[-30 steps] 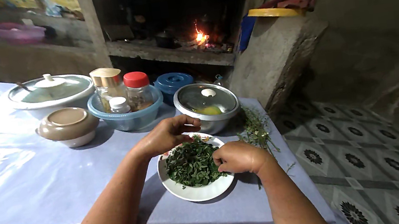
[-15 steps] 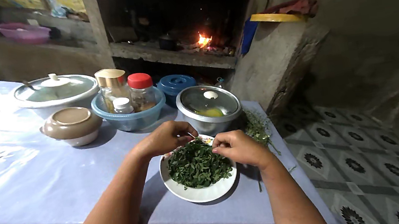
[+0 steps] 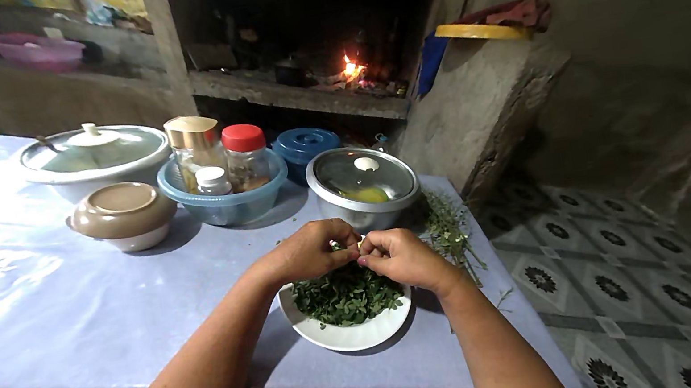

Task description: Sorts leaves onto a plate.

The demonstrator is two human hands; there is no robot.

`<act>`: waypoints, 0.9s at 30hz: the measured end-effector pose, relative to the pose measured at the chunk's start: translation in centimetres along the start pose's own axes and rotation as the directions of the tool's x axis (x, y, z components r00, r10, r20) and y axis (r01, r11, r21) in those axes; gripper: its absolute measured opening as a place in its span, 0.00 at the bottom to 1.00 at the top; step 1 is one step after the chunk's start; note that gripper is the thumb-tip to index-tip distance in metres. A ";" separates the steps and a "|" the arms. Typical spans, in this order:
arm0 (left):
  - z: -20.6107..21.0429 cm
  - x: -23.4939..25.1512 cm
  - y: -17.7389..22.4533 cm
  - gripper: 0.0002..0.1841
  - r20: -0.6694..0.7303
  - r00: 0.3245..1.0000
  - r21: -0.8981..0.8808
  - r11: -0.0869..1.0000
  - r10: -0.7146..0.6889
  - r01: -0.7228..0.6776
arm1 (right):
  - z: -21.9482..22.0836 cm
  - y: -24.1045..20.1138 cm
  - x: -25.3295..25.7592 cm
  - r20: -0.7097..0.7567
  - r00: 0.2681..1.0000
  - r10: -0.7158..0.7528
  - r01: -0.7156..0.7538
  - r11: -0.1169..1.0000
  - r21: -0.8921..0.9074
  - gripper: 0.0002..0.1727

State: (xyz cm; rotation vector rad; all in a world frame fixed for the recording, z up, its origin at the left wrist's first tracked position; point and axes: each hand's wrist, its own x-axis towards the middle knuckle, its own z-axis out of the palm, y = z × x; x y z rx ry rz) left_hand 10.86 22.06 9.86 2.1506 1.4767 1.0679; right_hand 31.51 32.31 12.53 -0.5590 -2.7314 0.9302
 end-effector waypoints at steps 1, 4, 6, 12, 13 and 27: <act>0.0 0.0 0.0 0.08 0.003 1.000 0.011 1.000 0.006 -0.006 | 0.0 -0.1 0.0 0.013 1.000 0.007 -0.007 1.000 -0.002 0.13; -0.4 -0.1 0.0 0.09 0.001 1.000 0.051 0.999 -0.002 0.002 | -0.1 0.0 0.0 0.034 0.999 0.009 -0.008 1.000 -0.018 0.13; -0.8 -0.2 0.2 0.09 0.000 1.000 0.054 0.998 -0.025 0.025 | -0.3 0.1 -0.1 0.039 0.999 0.010 -0.009 1.000 -0.028 0.13; -1.4 -0.5 0.3 0.08 -0.014 0.999 0.034 0.999 -0.037 0.037 | -0.9 0.0 -0.4 0.041 0.999 0.021 -0.021 1.000 -0.013 0.12; -1.4 -0.5 0.2 0.08 -0.013 0.999 0.030 0.999 -0.043 0.044 | -1.0 -0.1 -0.5 0.051 0.998 0.025 -0.024 0.999 -0.023 0.12; -1.5 -0.6 0.3 0.08 -0.019 0.997 -0.005 0.997 -0.071 0.071 | -0.5 -0.3 -0.5 -0.047 0.999 -0.011 0.010 1.000 -0.016 0.14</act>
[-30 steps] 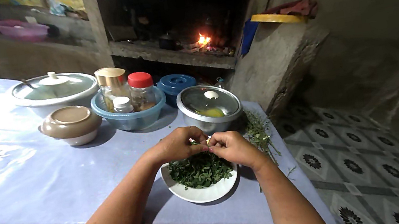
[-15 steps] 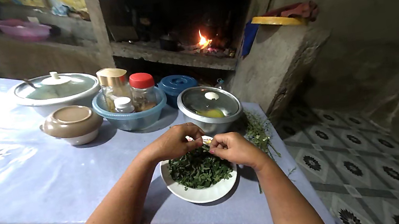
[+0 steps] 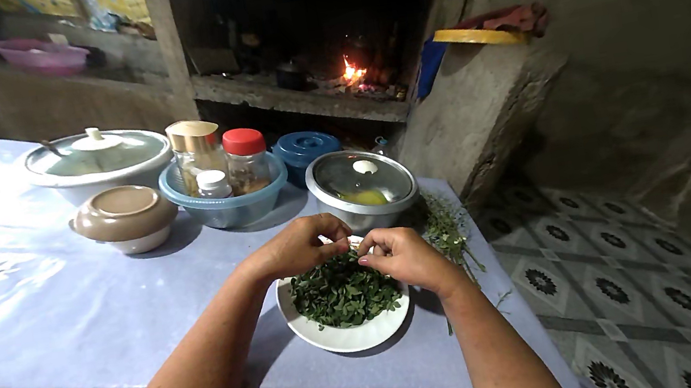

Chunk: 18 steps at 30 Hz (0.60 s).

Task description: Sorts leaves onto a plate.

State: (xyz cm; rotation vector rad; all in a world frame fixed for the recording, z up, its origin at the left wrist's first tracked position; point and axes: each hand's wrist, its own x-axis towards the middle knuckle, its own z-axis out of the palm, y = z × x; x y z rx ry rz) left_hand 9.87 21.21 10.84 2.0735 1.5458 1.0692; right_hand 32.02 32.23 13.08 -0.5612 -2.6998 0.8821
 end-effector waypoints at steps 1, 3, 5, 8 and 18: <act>0.1 0.0 0.0 0.08 0.001 1.000 0.000 1.000 -0.003 0.003 | 0.1 -0.1 0.0 -0.002 1.000 0.000 0.000 1.000 -0.004 0.13; 0.1 0.1 0.1 0.07 0.004 1.000 -0.001 1.000 -0.008 0.008 | 0.3 -0.2 0.1 0.000 1.000 0.000 0.000 1.000 -0.004 0.12; 0.1 0.1 0.1 0.08 0.004 1.000 0.000 1.000 -0.004 0.004 | 0.5 -0.2 0.1 -0.003 1.000 -0.004 0.004 1.000 0.001 0.11; 0.1 0.0 0.0 0.09 0.003 1.000 -0.010 1.000 -0.013 0.013 | 0.3 -0.1 0.0 -0.014 1.000 -0.012 0.012 1.000 -0.010 0.11; 2.3 0.7 0.5 0.06 -0.005 1.000 -0.250 0.968 -0.024 0.022 | 0.8 0.0 0.4 -0.122 0.992 0.040 -0.028 0.995 0.095 0.08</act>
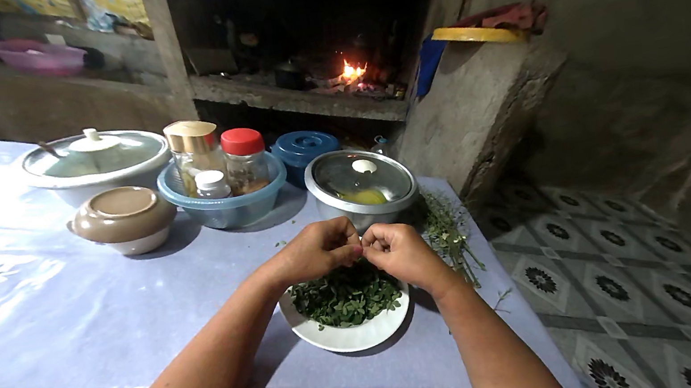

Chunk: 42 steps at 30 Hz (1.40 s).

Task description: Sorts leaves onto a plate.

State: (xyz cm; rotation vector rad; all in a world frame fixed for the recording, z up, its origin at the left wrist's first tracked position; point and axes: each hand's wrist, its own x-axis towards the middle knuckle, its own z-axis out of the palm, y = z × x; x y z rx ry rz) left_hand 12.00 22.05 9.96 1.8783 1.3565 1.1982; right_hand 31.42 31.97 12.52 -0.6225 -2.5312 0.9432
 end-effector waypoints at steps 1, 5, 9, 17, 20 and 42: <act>0.0 0.0 0.1 0.05 -0.008 1.000 -0.004 1.000 0.001 -0.001 | 0.1 0.0 0.1 -0.002 1.000 0.000 0.000 1.000 0.020 0.08; 0.1 -0.2 0.1 0.04 -0.024 1.000 -0.003 1.000 0.017 -0.018 | 0.3 0.4 0.1 0.007 0.998 -0.063 0.061 0.991 0.120 0.06; -0.5 -0.4 0.5 0.01 -0.078 0.997 -0.019 1.000 -0.004 0.002 | -0.2 0.4 -0.1 0.013 0.998 -0.067 0.065 0.993 0.103 0.06; -2.9 -1.4 0.6 0.08 0.082 0.997 0.249 0.968 -0.010 -0.010 | -5.3 0.1 -0.7 -0.163 0.951 0.262 -0.309 0.789 -0.531 0.11; -3.9 -2.0 0.0 0.28 0.203 0.967 0.413 0.909 -0.155 0.059 | -7.0 1.9 -0.1 -0.210 0.864 0.457 -0.481 0.626 -0.614 0.14; 0.4 0.7 -1.6 0.36 0.222 0.880 0.699 0.698 -0.419 0.156 | -4.1 -0.1 -0.6 -0.122 0.962 0.246 -0.272 0.802 -0.531 0.16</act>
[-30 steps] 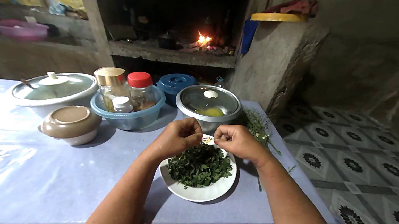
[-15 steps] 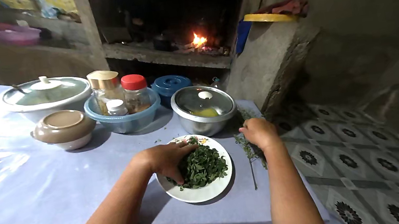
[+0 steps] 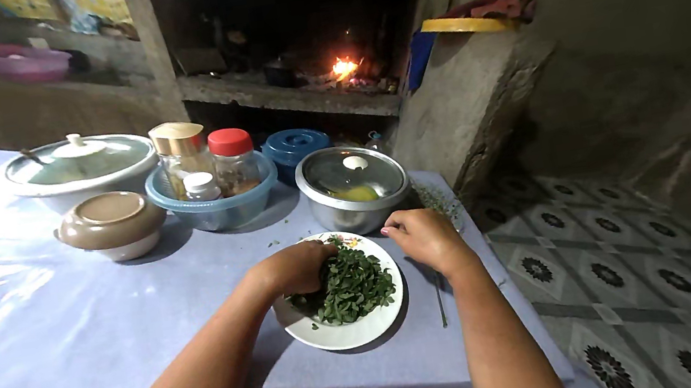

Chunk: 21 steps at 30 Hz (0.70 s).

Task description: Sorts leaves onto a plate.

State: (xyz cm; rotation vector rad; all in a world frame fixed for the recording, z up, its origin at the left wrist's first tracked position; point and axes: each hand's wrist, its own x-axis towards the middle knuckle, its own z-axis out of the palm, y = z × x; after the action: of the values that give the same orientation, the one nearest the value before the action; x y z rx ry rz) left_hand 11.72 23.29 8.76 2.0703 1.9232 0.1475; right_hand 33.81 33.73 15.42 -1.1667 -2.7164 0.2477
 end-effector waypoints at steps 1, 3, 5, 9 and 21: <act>-0.2 -0.1 0.0 0.35 -0.012 1.000 -0.020 1.000 -0.002 0.002 | 0.0 0.0 0.0 -0.005 1.000 -0.005 0.005 1.000 0.004 0.16; -0.8 -0.6 -0.1 0.33 -0.049 0.999 -0.070 0.998 0.002 -0.005 | 0.1 -0.2 -0.1 -0.012 1.000 -0.014 0.014 1.000 0.006 0.16; -1.1 -1.0 -0.6 0.30 -0.114 0.993 -0.119 0.992 0.025 -0.039 | 0.0 -0.2 -0.2 -0.013 1.000 -0.023 0.023 1.000 0.001 0.16; -1.6 -1.7 -1.1 0.25 -0.246 0.968 -0.221 0.969 0.055 -0.112 | -0.1 -0.5 -0.3 0.027 0.999 -0.035 0.036 0.999 -0.012 0.16; -1.2 -1.6 -0.6 0.24 -0.253 0.949 -0.537 0.789 0.188 -0.299 | 0.1 -0.7 -0.4 0.054 0.998 -0.044 0.047 0.998 -0.043 0.17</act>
State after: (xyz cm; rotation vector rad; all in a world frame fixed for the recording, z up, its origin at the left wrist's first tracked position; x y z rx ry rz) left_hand 10.62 21.91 9.94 1.9071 1.4324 0.8962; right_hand 33.60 32.92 15.47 -1.1237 -2.8046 0.2160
